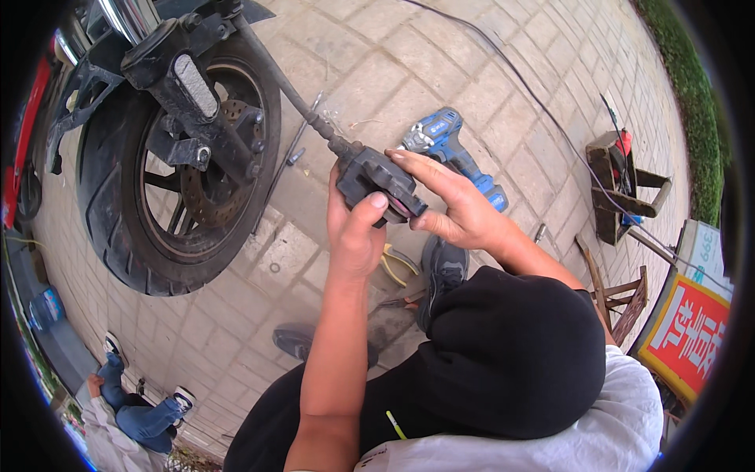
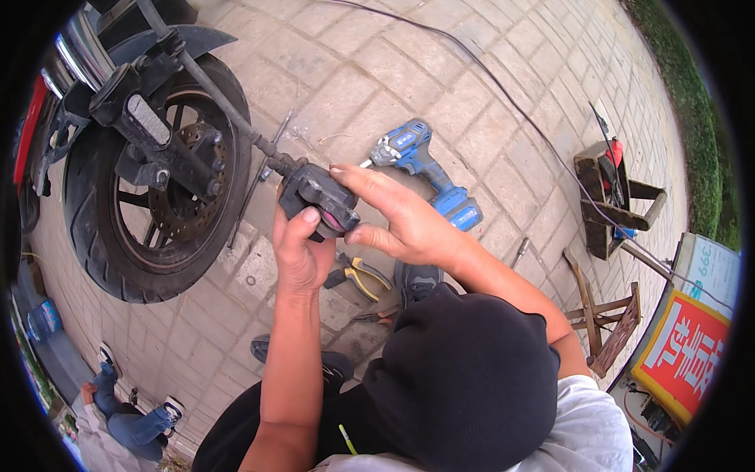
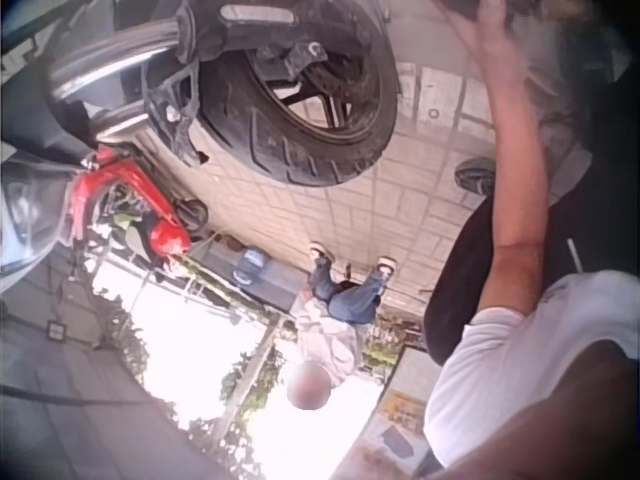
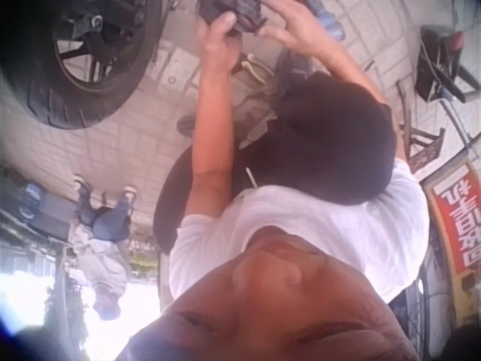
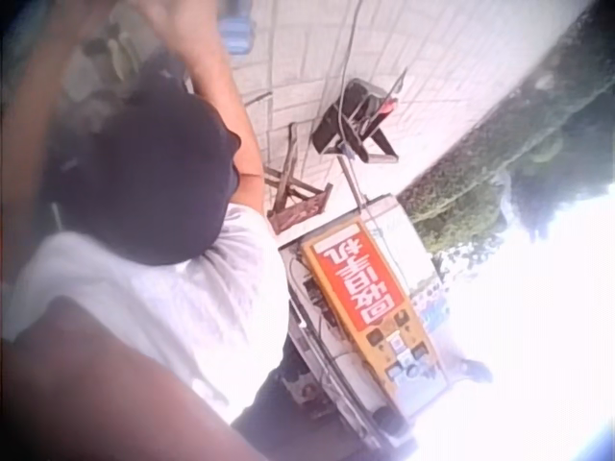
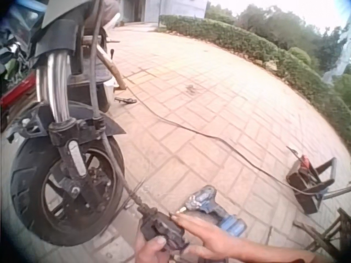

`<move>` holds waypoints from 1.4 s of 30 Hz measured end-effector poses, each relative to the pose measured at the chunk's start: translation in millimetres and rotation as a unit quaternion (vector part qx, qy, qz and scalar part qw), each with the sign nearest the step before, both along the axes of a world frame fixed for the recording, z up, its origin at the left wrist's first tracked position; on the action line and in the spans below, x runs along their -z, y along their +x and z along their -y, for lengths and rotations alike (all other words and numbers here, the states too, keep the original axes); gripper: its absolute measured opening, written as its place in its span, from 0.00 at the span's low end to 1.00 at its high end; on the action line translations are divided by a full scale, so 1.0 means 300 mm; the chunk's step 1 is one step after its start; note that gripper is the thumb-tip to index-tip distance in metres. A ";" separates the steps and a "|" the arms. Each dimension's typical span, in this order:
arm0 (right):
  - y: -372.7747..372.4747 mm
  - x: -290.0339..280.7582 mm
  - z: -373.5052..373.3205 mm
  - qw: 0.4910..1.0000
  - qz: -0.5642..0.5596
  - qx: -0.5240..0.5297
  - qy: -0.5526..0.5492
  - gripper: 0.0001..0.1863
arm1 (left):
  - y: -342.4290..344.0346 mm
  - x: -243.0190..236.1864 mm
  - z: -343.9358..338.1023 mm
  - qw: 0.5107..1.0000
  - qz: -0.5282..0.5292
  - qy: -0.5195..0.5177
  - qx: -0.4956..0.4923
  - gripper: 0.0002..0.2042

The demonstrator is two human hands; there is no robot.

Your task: The person removes old brake pads from a motorcycle brake caliper and installs new pink brake pads. They use pliers to compress the caliper piston and secure the new pads in place.

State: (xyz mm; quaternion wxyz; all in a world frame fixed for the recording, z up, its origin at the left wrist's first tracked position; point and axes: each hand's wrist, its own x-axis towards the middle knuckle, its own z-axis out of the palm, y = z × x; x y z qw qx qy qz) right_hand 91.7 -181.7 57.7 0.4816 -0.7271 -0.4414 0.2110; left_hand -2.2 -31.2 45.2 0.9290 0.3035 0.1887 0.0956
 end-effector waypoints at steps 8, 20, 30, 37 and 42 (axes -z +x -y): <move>0.000 -0.002 0.019 0.996 -0.057 0.050 0.051 0.37 | -0.009 0.015 0.026 0.994 0.080 0.069 0.023 0.46; -0.031 -0.006 -0.003 0.966 -0.243 0.060 0.068 0.33 | -0.039 0.005 0.011 0.974 0.078 0.207 -0.040 0.51; -0.043 -0.008 -0.015 0.950 -0.302 0.057 0.062 0.33 | -0.051 0.034 0.010 0.973 0.060 0.221 -0.042 0.44; -0.051 -0.005 -0.013 0.952 -0.294 0.068 0.057 0.33 | -0.043 0.000 0.010 0.975 0.083 0.200 -0.046 0.43; -0.046 0.000 -0.009 0.969 -0.237 0.052 0.046 0.32 | -0.026 -0.044 0.024 0.987 -0.020 0.140 -0.082 0.39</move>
